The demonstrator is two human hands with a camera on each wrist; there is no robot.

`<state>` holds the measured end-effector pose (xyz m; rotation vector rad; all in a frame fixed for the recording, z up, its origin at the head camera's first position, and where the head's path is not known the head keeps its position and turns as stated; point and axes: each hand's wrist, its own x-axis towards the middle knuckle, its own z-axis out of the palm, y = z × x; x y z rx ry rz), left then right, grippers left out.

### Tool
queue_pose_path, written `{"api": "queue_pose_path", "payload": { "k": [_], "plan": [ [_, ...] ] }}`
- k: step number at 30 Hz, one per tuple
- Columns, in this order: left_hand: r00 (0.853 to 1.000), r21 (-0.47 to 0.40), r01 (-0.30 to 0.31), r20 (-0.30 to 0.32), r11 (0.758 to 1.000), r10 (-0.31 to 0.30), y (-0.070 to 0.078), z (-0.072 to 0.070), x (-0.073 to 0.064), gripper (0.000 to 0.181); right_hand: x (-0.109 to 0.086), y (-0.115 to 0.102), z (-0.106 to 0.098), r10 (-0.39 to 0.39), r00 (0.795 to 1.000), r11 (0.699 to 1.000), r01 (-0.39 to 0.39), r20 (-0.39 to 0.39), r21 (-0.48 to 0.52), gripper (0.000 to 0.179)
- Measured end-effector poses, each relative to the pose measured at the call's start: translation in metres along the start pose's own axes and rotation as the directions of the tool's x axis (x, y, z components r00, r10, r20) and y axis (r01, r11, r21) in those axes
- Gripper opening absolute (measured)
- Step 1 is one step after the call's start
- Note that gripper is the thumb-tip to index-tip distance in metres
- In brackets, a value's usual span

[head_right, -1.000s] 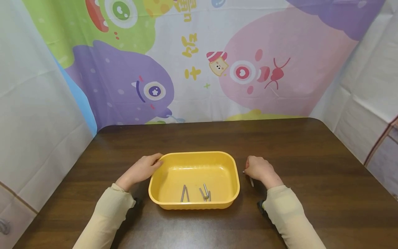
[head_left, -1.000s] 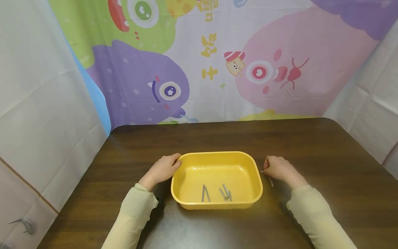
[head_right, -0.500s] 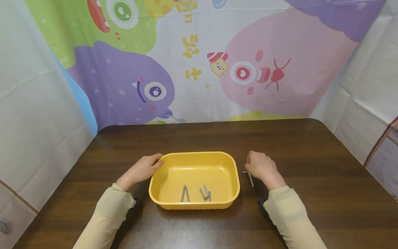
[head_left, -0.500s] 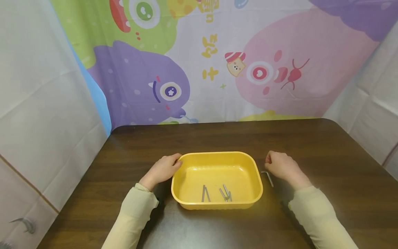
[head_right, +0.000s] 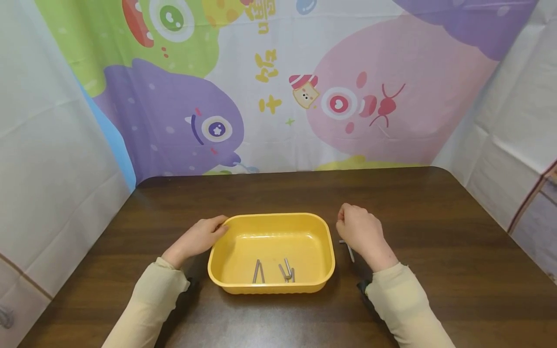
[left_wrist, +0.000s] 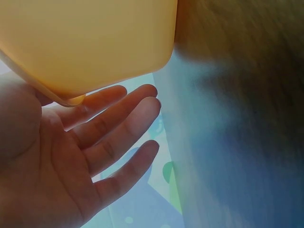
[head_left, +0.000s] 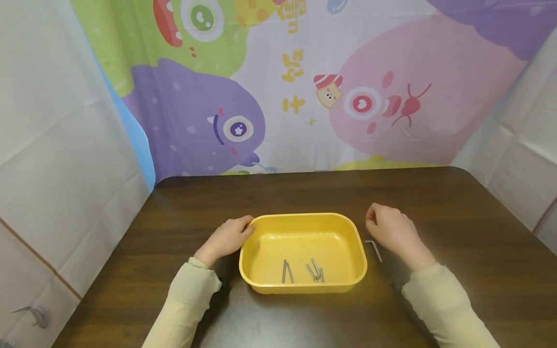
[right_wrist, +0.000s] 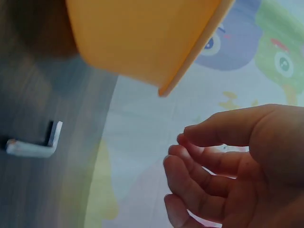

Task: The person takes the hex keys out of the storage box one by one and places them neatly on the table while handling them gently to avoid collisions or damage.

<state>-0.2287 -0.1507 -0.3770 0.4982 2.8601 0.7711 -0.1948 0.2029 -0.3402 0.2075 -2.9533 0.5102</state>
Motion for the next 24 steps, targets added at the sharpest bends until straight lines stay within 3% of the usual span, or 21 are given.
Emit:
{"api": "queue_pose_path", "payload": {
  "k": [6, 16, 24],
  "plan": [
    [1.000, 0.007, -0.002, -0.009, 1.000, 0.002, 0.000, 0.000, -0.001, 0.025, -0.004, -0.014, 0.001, -0.072, 0.995, 0.997, 0.073, -0.067, 0.019, 0.004],
    [1.000, 0.014, 0.002, -0.003, 1.000, -0.002, -0.002, 0.000, 0.004, 0.025, -0.008, -0.034, 0.013, -0.157, 0.986, 0.986, 0.160, -0.051, 0.055, 0.003],
    [1.000, 0.002, 0.003, 0.009, 1.000, -0.003, -0.003, 0.001, 0.002, 0.025, -0.011, -0.045, 0.027, -0.197, 0.980, 0.979, 0.196, 0.005, 0.049, 0.004]
  ]
}}
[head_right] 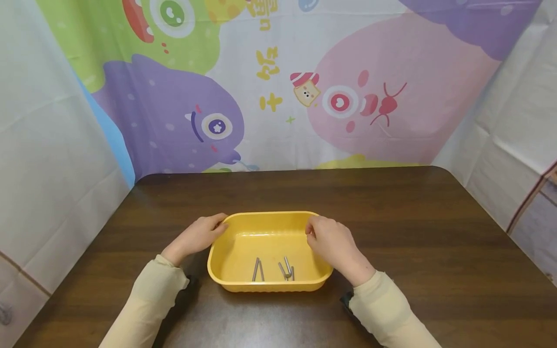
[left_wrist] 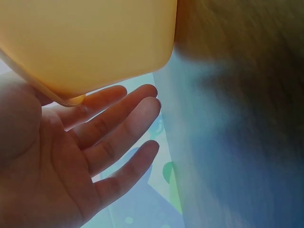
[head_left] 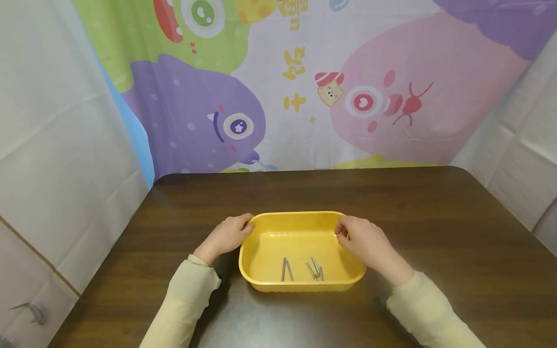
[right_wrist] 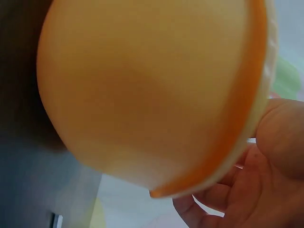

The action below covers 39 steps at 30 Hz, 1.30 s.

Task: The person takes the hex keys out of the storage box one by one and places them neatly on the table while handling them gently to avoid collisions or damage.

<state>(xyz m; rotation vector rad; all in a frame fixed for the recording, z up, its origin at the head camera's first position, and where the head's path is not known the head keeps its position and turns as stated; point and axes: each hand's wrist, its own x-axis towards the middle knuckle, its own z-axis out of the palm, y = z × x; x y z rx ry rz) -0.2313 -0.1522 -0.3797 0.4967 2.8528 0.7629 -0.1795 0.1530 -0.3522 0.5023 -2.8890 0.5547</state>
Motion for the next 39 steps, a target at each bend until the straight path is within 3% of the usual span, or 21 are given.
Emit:
{"api": "queue_pose_path", "payload": {
  "k": [7, 14, 23, 33, 39],
  "plan": [
    [1.000, 0.005, 0.004, -0.003, 1.000, -0.004, 0.001, 0.001, 0.000, 0.027, -0.002, -0.012, 0.010, -0.015, 0.998, 1.000, 0.016, 0.063, -0.014, 0.006],
    [1.000, -0.005, -0.003, -0.003, 1.000, 0.003, 0.001, 0.001, 0.000, 0.025, -0.006, -0.022, 0.024, -0.126, 0.986, 0.991, 0.130, 0.111, -0.027, 0.009],
    [1.000, -0.011, 0.009, 0.000, 1.000, -0.009, 0.001, 0.002, 0.000, 0.027, -0.012, -0.022, 0.031, -0.339, 0.921, 0.941, 0.334, 0.190, 0.059, 0.015],
    [1.000, -0.014, 0.001, 0.002, 1.000, -0.001, 0.000, 0.000, 0.001, 0.028, -0.007, -0.015, 0.034, -0.347, 0.884, 0.936, 0.309, 0.313, 0.167, 0.016],
    [1.000, -0.016, -0.004, 0.002, 1.000, 0.004, -0.002, 0.001, 0.002, 0.028, -0.005, -0.011, 0.036, -0.334, 0.882, 0.941, 0.291, 0.334, 0.171, 0.016]
  ]
}}
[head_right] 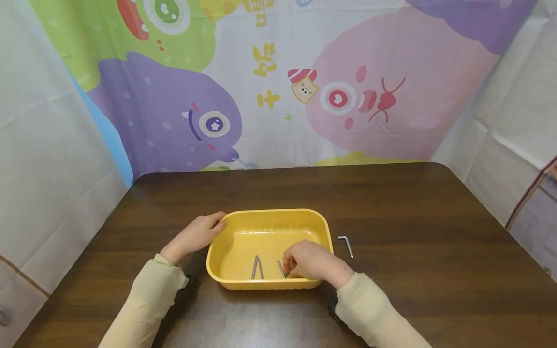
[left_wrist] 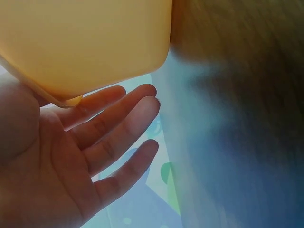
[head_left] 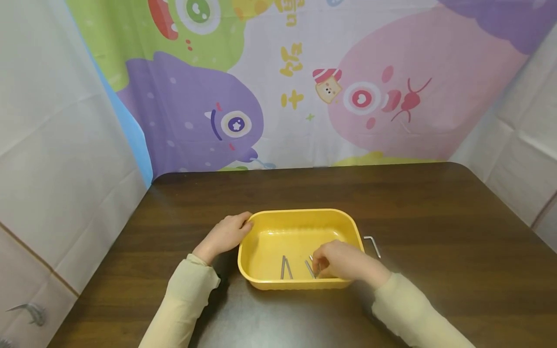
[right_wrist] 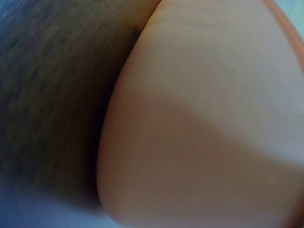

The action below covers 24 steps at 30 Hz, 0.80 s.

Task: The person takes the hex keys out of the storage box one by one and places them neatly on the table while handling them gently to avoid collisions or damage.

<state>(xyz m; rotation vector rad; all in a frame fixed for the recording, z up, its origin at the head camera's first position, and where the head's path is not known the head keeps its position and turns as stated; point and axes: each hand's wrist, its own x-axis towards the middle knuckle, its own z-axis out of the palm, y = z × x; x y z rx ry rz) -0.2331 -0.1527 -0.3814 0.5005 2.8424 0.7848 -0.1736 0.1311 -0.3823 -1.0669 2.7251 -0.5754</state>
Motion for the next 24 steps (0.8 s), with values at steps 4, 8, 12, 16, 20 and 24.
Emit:
{"api": "queue_pose_path", "payload": {
  "k": [4, 8, 12, 16, 20, 24],
  "plan": [
    [1.000, -0.003, 0.002, 0.000, 1.000, -0.002, 0.0005, -0.0006, 0.0000, 0.028, 0.0003, 0.0005, 0.0008, 0.004, 1.000, 1.000, -0.004, 0.001, 0.001, 0.017],
    [1.000, -0.007, 0.005, 0.005, 1.000, -0.005, 0.0017, -0.0008, -0.0011, 0.028, 0.0001, 0.0002, 0.0016, -0.006, 1.000, 1.000, 0.006, 0.003, -0.001, 0.017],
    [1.000, -0.007, 0.000, -0.001, 1.000, 0.000, 0.0024, -0.0008, -0.0018, 0.028, -0.0001, 0.0003, 0.0016, -0.015, 1.000, 1.000, 0.015, 0.001, -0.006, 0.019],
    [1.000, -0.007, -0.010, -0.006, 1.000, 0.010, 0.0025, -0.0009, -0.0016, 0.026, 0.0000, 0.0001, 0.0012, 0.012, 1.000, 1.000, -0.012, 0.007, 0.003, 0.019],
    [1.000, -0.007, -0.007, -0.001, 1.000, 0.007, 0.0020, -0.0001, -0.0016, 0.026, 0.0010, -0.0003, 0.0010, 0.043, 0.999, 0.999, -0.043, 0.013, 0.009, 0.017],
    [1.000, -0.011, -0.005, -0.001, 1.000, 0.005, 0.0016, 0.0006, -0.0017, 0.025, 0.0011, -0.0009, 0.0000, 0.057, 0.998, 0.998, -0.057, 0.004, 0.011, 0.015]
  ]
}}
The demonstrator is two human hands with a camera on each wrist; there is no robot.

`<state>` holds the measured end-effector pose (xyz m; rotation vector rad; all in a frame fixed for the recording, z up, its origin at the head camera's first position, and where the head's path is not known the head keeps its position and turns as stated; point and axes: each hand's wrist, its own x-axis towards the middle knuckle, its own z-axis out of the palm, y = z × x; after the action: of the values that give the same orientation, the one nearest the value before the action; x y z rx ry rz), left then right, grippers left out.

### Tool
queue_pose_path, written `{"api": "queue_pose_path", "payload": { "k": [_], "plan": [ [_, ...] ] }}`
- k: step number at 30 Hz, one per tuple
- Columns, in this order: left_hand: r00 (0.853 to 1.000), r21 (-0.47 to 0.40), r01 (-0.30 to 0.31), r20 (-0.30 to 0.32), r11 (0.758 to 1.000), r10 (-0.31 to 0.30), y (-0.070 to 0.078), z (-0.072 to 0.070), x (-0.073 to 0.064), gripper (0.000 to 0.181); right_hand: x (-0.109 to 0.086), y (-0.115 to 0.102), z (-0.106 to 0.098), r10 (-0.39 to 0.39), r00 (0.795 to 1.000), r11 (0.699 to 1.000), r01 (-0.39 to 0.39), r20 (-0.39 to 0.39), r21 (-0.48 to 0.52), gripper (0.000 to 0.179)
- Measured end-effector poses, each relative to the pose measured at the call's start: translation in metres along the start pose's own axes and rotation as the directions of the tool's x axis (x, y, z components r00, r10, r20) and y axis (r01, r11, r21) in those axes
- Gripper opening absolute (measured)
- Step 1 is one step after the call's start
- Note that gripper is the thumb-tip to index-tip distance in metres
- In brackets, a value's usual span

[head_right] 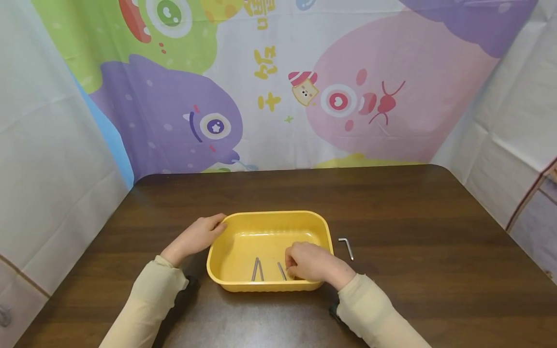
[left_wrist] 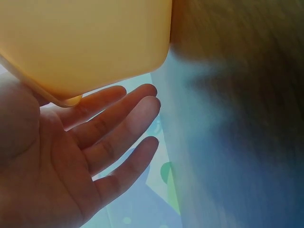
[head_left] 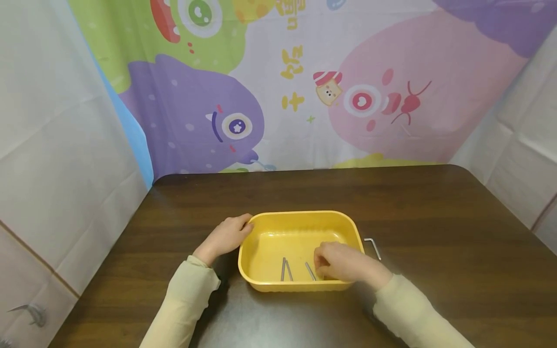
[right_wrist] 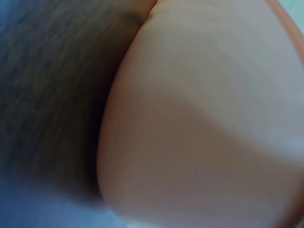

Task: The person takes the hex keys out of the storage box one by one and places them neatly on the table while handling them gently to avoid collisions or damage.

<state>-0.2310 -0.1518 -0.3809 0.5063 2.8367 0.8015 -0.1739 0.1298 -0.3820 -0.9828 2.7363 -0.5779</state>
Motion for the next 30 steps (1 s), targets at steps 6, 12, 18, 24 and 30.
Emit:
{"api": "queue_pose_path", "payload": {
  "k": [6, 12, 18, 24, 30],
  "plan": [
    [1.000, -0.007, -0.001, 0.002, 1.000, 0.001, -0.001, 0.001, -0.001, 0.024, -0.002, 0.001, -0.001, -0.005, 0.999, 1.000, 0.004, -0.041, -0.005, 0.014],
    [1.000, -0.009, 0.001, 0.004, 1.000, -0.001, 0.000, 0.000, 0.000, 0.025, -0.001, 0.003, -0.005, -0.002, 0.996, 1.000, 0.001, -0.091, -0.015, 0.009],
    [1.000, 0.000, -0.004, 0.000, 1.000, 0.004, -0.001, 0.000, 0.000, 0.024, -0.003, 0.004, -0.010, 0.005, 0.991, 1.000, -0.008, -0.137, -0.026, 0.011],
    [1.000, -0.004, -0.001, -0.001, 1.000, 0.001, -0.001, 0.001, -0.001, 0.023, -0.006, 0.002, -0.016, 0.011, 0.987, 0.999, -0.016, -0.160, -0.033, 0.019],
    [1.000, 0.006, 0.001, -0.003, 1.000, -0.001, -0.001, 0.000, 0.000, 0.024, -0.009, 0.003, -0.021, 0.024, 0.985, 0.999, -0.031, -0.170, -0.038, 0.018]
  ]
}}
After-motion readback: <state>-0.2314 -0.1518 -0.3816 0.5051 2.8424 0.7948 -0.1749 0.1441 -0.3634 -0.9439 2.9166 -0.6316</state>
